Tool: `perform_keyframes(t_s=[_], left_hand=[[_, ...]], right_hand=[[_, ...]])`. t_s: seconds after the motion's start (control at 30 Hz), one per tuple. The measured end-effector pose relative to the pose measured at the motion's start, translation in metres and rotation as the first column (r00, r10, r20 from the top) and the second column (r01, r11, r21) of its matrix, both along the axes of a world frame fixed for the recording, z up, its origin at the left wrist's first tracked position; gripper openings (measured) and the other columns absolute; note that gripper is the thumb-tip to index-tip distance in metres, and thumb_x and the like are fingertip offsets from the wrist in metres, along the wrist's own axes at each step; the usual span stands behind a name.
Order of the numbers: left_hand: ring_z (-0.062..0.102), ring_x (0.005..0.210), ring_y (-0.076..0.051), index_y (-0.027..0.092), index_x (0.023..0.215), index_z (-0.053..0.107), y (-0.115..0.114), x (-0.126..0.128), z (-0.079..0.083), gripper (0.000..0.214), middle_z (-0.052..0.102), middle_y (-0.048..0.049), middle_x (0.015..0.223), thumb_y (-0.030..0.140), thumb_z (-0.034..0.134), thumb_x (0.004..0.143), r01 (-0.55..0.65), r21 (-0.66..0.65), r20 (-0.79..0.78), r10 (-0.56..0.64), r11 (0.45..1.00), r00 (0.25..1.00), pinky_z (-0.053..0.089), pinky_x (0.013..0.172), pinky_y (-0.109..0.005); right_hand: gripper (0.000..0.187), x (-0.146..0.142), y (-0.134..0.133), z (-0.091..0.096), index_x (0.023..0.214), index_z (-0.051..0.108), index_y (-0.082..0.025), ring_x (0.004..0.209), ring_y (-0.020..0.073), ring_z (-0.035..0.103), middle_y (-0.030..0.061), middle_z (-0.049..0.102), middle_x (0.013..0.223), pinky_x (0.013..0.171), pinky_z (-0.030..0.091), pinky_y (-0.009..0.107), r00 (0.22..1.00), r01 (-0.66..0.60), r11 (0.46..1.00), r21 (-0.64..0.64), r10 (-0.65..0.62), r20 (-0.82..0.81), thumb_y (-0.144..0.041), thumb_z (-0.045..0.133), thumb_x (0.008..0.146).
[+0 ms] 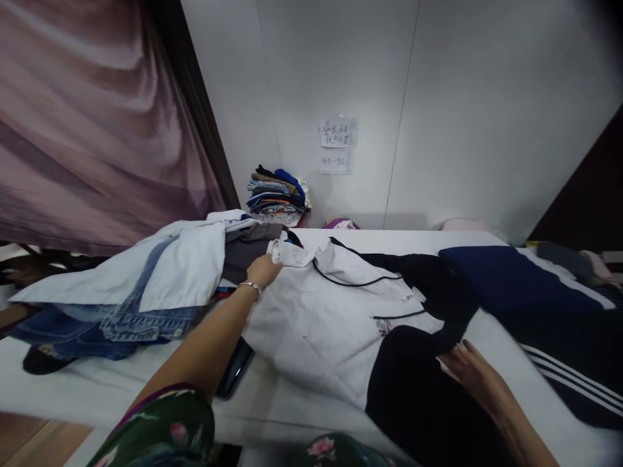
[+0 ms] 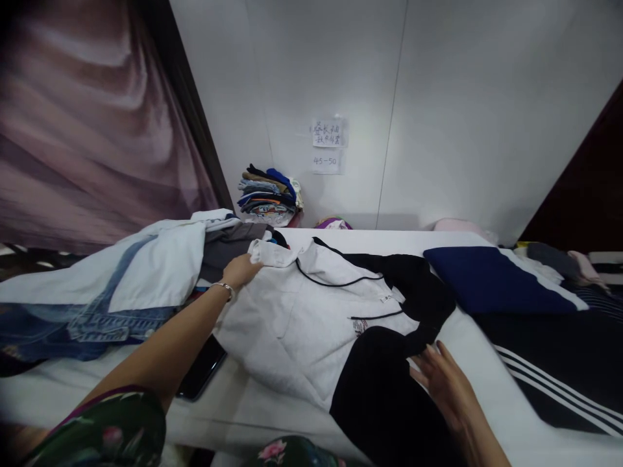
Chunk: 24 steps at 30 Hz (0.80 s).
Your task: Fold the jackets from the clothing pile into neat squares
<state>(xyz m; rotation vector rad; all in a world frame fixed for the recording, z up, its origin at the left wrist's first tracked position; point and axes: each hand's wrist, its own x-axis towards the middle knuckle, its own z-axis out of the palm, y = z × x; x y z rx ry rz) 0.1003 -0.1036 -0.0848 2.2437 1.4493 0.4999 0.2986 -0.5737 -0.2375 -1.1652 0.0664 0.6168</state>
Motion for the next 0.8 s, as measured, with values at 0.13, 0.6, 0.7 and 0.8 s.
perform_keyframes(t_s=[0.13,0.6,0.7,0.8], left_hand=[[0.067,0.092,-0.027,0.014,0.094,0.065,-0.034,0.008,0.027,0.026,0.072,-0.013,0.094,0.03,0.055,0.077,0.161,-0.134,0.179,-0.136,0.978,0.974,0.052,0.077,-0.035],[0.068,0.084,-0.029,0.029,0.085,0.072,-0.166,-0.098,0.012,0.036,0.073,-0.0039,0.083,0.058,0.062,0.066,0.507,-0.592,0.213,-0.485,0.626,0.848,0.051,0.08,-0.04],[0.066,0.077,-0.032,0.027,0.062,0.066,-0.134,-0.079,-0.004,0.03,0.071,-0.0086,0.074,0.057,0.064,0.063,0.509,-0.264,-0.265,-0.569,0.819,0.779,0.048,0.076,-0.042],[0.067,0.078,-0.03,0.026,0.069,0.066,-0.098,-0.038,0.0,0.036,0.071,-0.0095,0.079,0.059,0.054,0.073,0.515,0.013,-0.399,-0.468,0.857,0.789,0.046,0.072,-0.038]], right_hand=[[0.06,-0.008,0.009,0.013,0.115,0.053,-0.035,0.083,0.0253,0.071,0.0022,0.072,0.102,0.064,0.061,0.036,0.999,0.003,1.0,0.016,-0.002,-0.047,-0.031,0.081,0.061],[0.008,0.052,0.031,0.04,0.09,0.065,-0.021,0.066,0.0179,0.066,0.0027,0.072,0.081,0.056,0.052,0.027,0.989,0.116,0.993,0.015,-0.114,-0.095,-0.022,0.062,0.083],[0.013,0.071,0.036,0.041,0.095,0.066,-0.019,0.066,0.0179,0.067,0.0044,0.073,0.081,0.056,0.052,0.026,0.982,0.156,0.988,-0.009,-0.156,-0.108,-0.023,0.06,0.085],[0.017,0.084,0.043,0.038,0.099,0.067,-0.018,0.07,0.0191,0.069,0.005,0.074,0.083,0.063,0.056,0.028,0.974,0.196,0.981,0.013,-0.193,-0.12,-0.022,0.063,0.083]])
